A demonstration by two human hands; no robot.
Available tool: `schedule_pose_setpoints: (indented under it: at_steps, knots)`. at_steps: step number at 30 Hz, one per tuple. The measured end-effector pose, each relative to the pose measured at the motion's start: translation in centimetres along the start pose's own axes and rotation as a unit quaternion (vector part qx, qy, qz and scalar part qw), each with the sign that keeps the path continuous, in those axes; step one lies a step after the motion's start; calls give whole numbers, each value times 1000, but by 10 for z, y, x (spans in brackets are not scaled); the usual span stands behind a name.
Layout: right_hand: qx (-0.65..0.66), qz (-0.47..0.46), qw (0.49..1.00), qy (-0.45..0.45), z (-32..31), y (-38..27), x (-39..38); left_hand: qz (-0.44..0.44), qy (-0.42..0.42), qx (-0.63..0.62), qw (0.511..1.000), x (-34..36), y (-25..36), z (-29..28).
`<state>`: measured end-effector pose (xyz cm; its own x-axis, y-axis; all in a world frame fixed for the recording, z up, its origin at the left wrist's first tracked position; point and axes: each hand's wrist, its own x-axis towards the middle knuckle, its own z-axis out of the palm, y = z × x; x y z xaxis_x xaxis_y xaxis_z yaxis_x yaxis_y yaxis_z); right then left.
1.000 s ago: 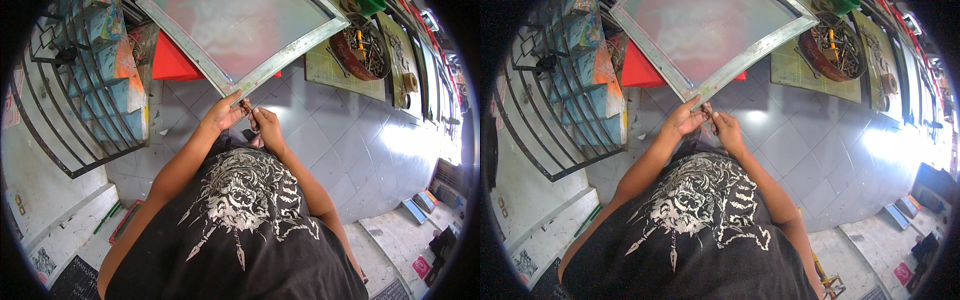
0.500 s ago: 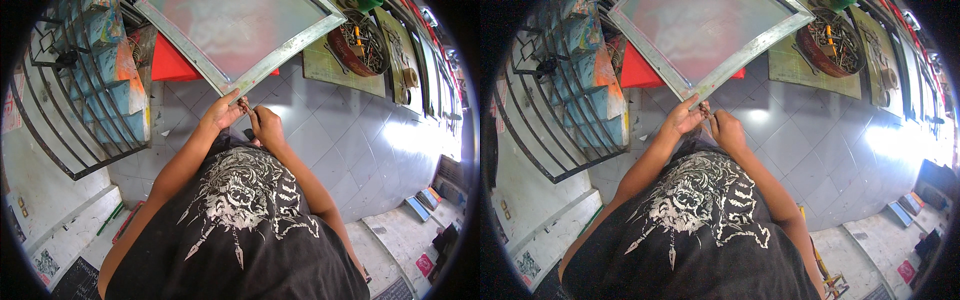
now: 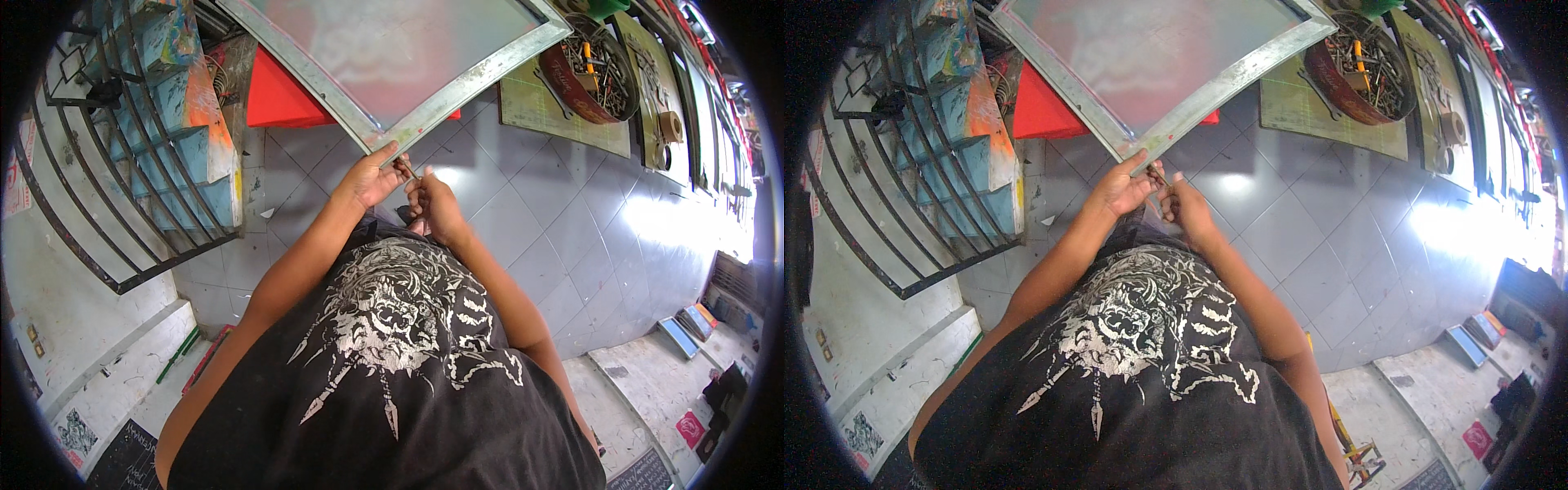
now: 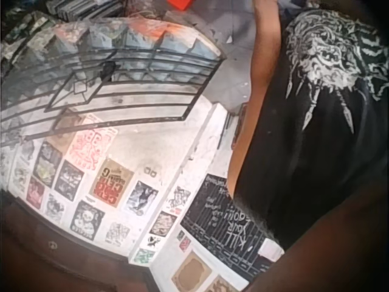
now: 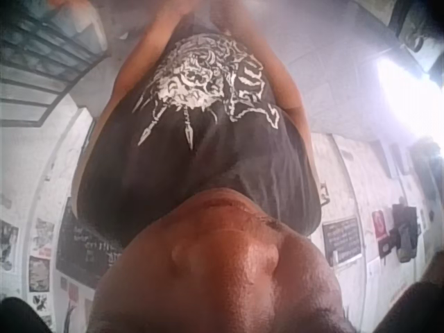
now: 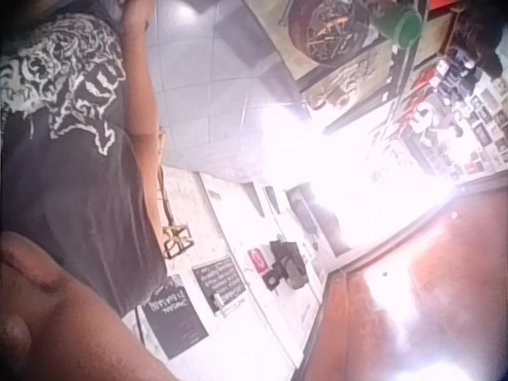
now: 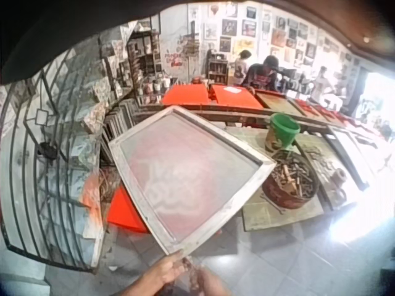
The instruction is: The person holds a screen printing frame and uses a wrench to tighten or adjust bolts on its edge.
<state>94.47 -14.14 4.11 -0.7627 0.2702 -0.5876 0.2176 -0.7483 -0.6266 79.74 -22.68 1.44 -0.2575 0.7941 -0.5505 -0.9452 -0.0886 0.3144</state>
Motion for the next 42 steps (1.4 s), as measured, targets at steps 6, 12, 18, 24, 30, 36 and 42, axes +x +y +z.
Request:
schedule_pose_setpoints:
  at_steps: [6,12,18,24,30,36,42]
  knots:
    - [-505,-301,797,140,7,5,-3,-22,-17,-8,1000,-5,4,1]
    - [182,57,979,-69,-11,15,14,-18,-40,0,999,1,2,-4]
    - [-494,-240,819,165,13,2,-3,-35,-29,-5,999,0,2,-6]
    - [-361,-173,902,164,1,17,12,-27,-19,-9,999,-1,2,-1]
    - [-108,-8,989,102,-1,11,13,-17,-12,-4,1000,0,3,-1]
    - [96,32,995,21,-7,12,13,-22,-40,9,999,1,2,-6]
    - [-70,-59,993,69,3,19,15,-19,-33,-18,999,7,-1,-8]
